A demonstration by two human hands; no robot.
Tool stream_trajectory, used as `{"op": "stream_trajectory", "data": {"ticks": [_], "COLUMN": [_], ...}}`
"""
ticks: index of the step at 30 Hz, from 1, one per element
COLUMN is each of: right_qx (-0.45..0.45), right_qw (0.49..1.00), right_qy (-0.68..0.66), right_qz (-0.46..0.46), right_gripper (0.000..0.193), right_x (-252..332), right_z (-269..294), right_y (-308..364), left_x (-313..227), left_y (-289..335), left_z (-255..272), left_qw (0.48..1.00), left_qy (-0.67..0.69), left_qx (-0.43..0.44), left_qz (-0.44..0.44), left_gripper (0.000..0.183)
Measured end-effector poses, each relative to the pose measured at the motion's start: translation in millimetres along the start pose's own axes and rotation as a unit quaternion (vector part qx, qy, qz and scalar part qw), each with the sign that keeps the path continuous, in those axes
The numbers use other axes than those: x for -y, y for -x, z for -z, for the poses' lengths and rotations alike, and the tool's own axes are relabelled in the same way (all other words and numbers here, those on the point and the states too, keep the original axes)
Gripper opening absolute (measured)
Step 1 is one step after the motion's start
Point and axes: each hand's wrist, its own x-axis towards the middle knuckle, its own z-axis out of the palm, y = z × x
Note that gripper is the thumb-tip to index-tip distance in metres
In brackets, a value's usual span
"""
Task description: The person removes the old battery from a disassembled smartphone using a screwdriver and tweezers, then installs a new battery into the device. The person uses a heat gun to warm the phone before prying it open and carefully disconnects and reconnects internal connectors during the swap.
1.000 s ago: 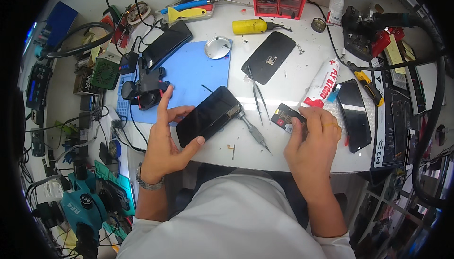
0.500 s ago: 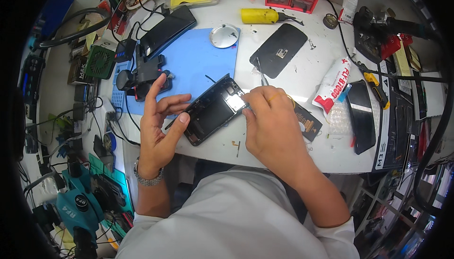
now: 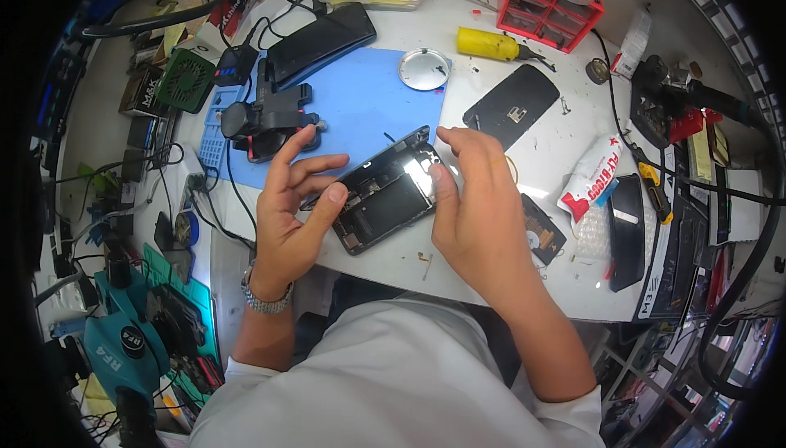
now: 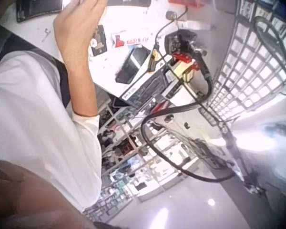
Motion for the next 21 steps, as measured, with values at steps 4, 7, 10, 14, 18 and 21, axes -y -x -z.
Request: {"op": "stream_trajectory", "data": {"ticks": [4, 7, 10, 14, 18, 21], "right_qx": [0.025, 0.018, 0.016, 0.016, 0.015, 0.010], "right_qw": [0.996, 0.995, 0.993, 0.995, 0.995, 0.996], "right_qy": [-0.044, -0.048, -0.056, -0.044, -0.037, -0.037], "right_qz": [-0.076, -0.082, -0.100, -0.093, -0.089, -0.083], "right_gripper": [0.022, 0.022, 0.022, 0.022, 0.022, 0.021], "right_x": [-1.0, -5.0, -5.6, -6.5, -2.5, -2.8], "right_z": [-3.8, -8.1, -10.2, -10.0, -10.9, -11.5], "right_y": [-15.3, -20.8, -24.0, -25.8, -26.8, -27.0], "left_x": [1.5, 5.5, 12.1, 26.2, 27.9, 15.3], "left_y": [1.2, 1.1, 5.0, 8.8, 14.9, 25.0], "left_z": [-1.8, -1.6, -1.7, -1.8, 1.9, -1.2], "left_qw": [1.000, 0.999, 0.998, 0.979, 0.939, 0.944], "left_qy": [0.005, -0.012, -0.007, -0.069, -0.175, -0.201], "left_qx": [-0.006, -0.003, -0.012, -0.036, -0.028, -0.019], "left_qz": [-0.007, -0.040, -0.057, -0.187, -0.296, -0.261], "left_gripper": [0.081, 0.080, 0.078, 0.071, 0.073, 0.083]}}
